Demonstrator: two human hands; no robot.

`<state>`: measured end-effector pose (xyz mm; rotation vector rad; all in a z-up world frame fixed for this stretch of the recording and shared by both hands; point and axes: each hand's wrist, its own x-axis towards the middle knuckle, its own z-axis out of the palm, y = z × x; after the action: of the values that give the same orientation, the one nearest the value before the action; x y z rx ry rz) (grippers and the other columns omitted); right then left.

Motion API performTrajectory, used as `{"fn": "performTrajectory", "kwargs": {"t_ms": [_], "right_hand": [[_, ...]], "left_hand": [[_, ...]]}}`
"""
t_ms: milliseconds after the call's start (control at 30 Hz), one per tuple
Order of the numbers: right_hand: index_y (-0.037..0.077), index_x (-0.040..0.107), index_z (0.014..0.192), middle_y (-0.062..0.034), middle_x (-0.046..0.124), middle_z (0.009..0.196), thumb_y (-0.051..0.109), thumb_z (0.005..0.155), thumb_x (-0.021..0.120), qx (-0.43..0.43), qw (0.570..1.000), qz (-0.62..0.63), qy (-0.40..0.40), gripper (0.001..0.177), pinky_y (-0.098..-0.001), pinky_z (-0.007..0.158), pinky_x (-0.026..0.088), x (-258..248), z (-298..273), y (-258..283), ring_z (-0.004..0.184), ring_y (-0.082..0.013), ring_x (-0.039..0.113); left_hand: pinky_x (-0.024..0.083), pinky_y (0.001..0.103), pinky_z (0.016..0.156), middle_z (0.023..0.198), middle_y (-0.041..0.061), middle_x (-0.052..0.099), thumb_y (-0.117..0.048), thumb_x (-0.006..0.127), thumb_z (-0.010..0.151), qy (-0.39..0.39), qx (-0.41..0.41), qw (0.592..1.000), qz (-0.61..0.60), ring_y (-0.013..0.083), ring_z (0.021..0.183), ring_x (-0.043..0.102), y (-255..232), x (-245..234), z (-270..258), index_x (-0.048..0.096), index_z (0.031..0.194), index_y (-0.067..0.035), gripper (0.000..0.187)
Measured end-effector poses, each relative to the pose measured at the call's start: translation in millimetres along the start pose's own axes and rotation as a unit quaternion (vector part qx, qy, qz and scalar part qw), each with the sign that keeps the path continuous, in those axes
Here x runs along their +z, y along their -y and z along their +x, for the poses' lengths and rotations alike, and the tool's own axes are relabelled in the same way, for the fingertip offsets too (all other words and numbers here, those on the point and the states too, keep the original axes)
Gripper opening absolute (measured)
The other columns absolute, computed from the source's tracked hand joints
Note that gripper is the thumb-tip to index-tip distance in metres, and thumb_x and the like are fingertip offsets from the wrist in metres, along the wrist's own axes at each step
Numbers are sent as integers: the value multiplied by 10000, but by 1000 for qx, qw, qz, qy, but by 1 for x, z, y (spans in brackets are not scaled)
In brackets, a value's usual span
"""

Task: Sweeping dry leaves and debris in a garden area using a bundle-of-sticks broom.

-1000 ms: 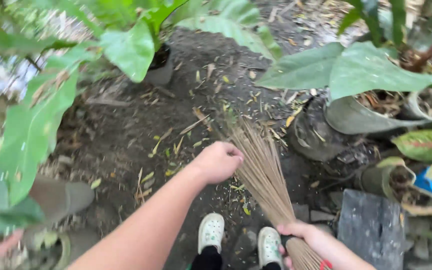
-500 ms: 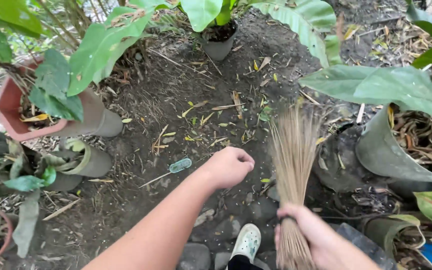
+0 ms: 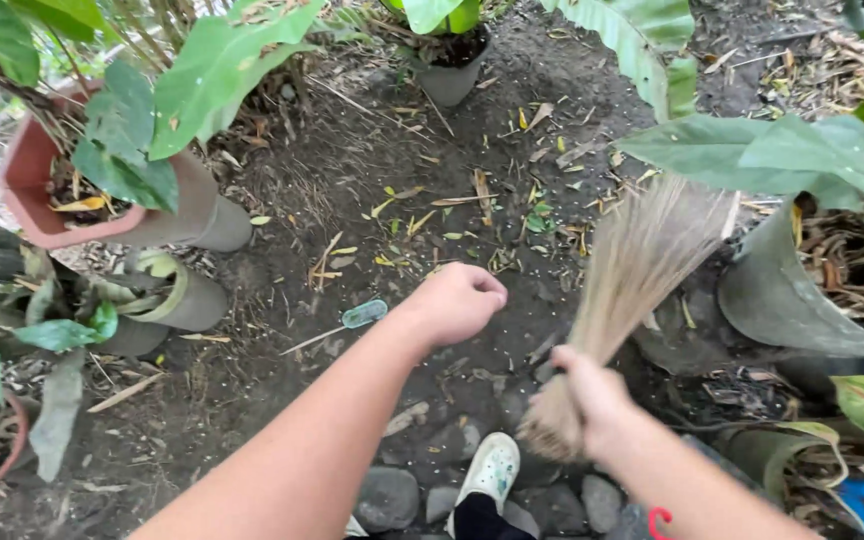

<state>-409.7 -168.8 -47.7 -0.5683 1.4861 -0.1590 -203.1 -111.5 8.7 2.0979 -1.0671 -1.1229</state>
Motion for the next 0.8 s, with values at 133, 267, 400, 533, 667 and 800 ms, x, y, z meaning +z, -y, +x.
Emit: {"fn": "performTrajectory", "kwargs": {"t_ms": [133, 267, 400, 533, 667, 800], "right_hand": [[-10, 543, 924, -153, 571, 708, 280, 852, 624, 124, 985, 44, 108, 309, -519, 579, 562, 6, -22, -8, 594, -313, 600], [-36, 609, 909, -99, 626, 694, 239, 856, 692, 266, 936, -66, 223, 292, -328, 513, 552, -12, 42, 51, 546, -204, 601], [3, 621, 895, -91, 644, 759, 275, 863, 688, 154, 974, -78, 148, 282, -330, 566, 571, -25, 139, 95, 615, -214, 631], [47, 610, 861, -87, 660, 764, 367, 827, 557, 93, 989, 2, 113, 327, -398, 586, 540, 30, 73, 75, 655, -260, 637], [39, 566, 830, -90, 599, 688, 347, 828, 603, 138, 967, 105, 186, 311, -404, 584, 563, 83, -13, 53, 591, -252, 603], [-48, 585, 920, -112, 626, 690, 282, 883, 668, 288, 900, 71, 318, 342, -357, 562, 568, 102, 36, 57, 563, -222, 605]], "left_hand": [[558, 343, 904, 1035, 111, 786, -251, 674, 855, -7, 41, 999, -1, 212, 984, 749, 20, 1, 2, 795, 1046, -102, 271], [559, 346, 897, 1019, 111, 789, -244, 683, 844, -18, 6, 1000, -10, 220, 975, 750, 8, -12, -13, 790, 1032, -104, 257], [594, 409, 835, 974, 152, 799, -224, 633, 884, 19, -64, 997, -46, 289, 915, 762, -2, -29, -24, 776, 1063, -115, 254], [522, 350, 916, 1060, 83, 766, -274, 674, 874, -7, -14, 1000, -13, 215, 1003, 703, 16, -30, -8, 791, 1067, -141, 262], [552, 351, 917, 1061, 98, 784, -262, 664, 864, 9, 7, 1000, -1, 222, 1005, 738, 24, -54, 14, 786, 1074, -128, 277], [563, 358, 912, 1046, 107, 783, -277, 651, 870, 15, -43, 999, -2, 225, 987, 751, 24, -98, 23, 779, 1094, -150, 287]]}}
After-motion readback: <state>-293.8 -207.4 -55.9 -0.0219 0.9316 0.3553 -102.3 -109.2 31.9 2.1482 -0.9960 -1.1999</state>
